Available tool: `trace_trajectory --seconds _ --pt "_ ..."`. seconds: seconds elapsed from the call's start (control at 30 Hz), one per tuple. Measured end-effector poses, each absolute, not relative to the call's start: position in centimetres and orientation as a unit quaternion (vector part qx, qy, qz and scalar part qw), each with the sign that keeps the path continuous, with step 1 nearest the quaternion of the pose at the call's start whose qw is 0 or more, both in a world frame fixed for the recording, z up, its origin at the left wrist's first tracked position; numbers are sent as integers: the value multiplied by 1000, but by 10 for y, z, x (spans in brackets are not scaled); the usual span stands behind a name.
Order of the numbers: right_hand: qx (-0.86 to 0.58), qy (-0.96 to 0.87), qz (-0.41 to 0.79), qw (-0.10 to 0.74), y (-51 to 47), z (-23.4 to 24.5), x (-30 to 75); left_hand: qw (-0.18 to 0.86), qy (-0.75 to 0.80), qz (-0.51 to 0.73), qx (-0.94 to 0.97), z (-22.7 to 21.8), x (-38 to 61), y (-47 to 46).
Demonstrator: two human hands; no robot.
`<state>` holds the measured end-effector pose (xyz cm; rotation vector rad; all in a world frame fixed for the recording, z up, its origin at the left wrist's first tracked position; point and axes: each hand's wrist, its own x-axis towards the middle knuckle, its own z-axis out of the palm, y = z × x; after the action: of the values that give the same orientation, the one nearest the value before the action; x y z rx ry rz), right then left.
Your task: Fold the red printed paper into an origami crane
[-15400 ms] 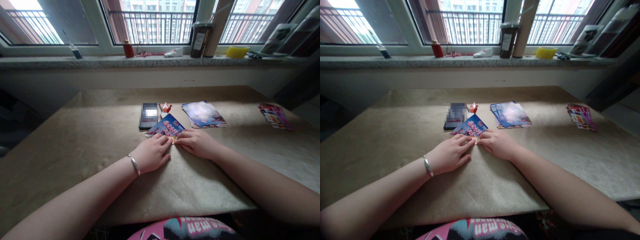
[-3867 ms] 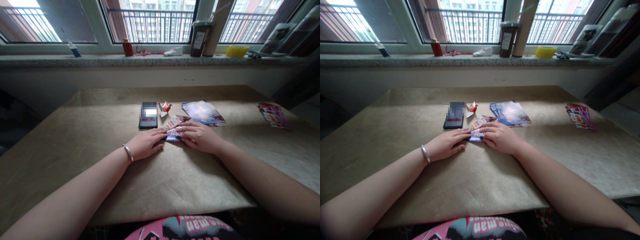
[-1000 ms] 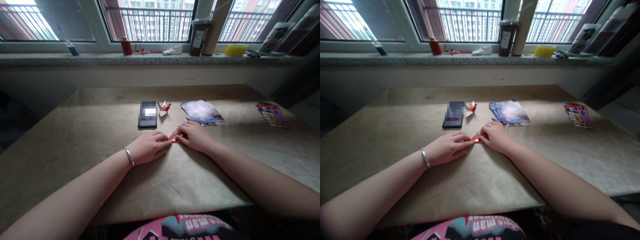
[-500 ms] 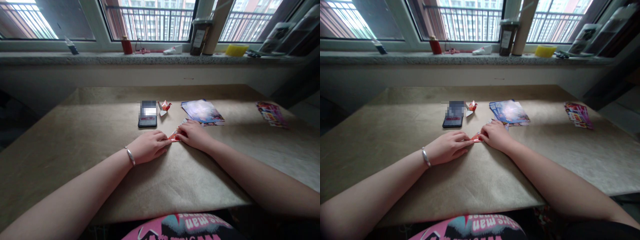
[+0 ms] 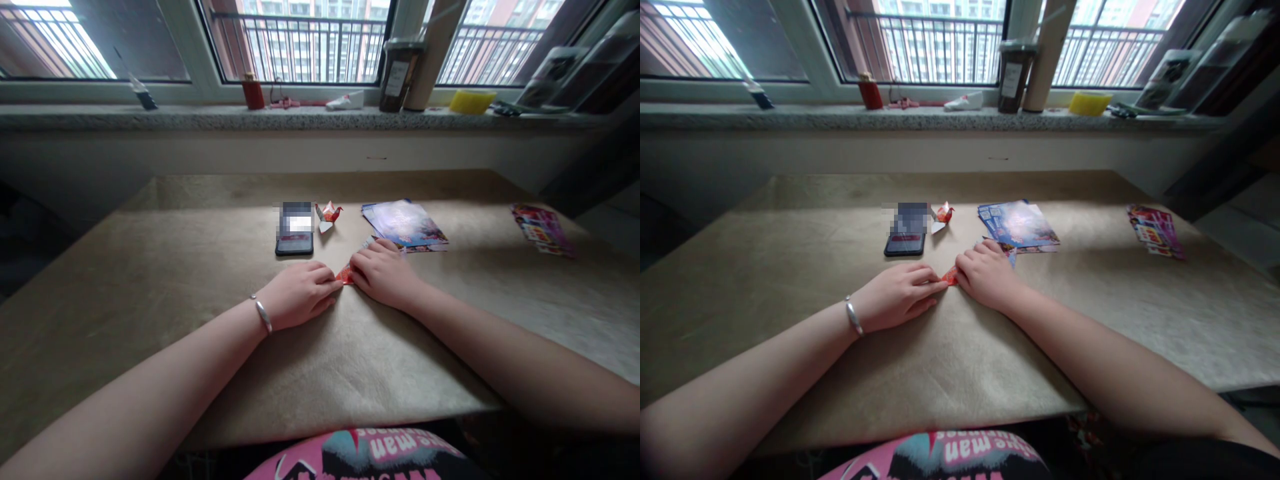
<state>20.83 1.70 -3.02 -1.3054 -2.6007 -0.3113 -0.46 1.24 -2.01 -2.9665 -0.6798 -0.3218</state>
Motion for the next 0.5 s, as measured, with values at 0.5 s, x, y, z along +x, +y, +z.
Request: trace_trajectory --seconds 0.5 --pt "-466 -871 5 152 22 -34 205 2 -233 -123 -965 -20 -8 14"
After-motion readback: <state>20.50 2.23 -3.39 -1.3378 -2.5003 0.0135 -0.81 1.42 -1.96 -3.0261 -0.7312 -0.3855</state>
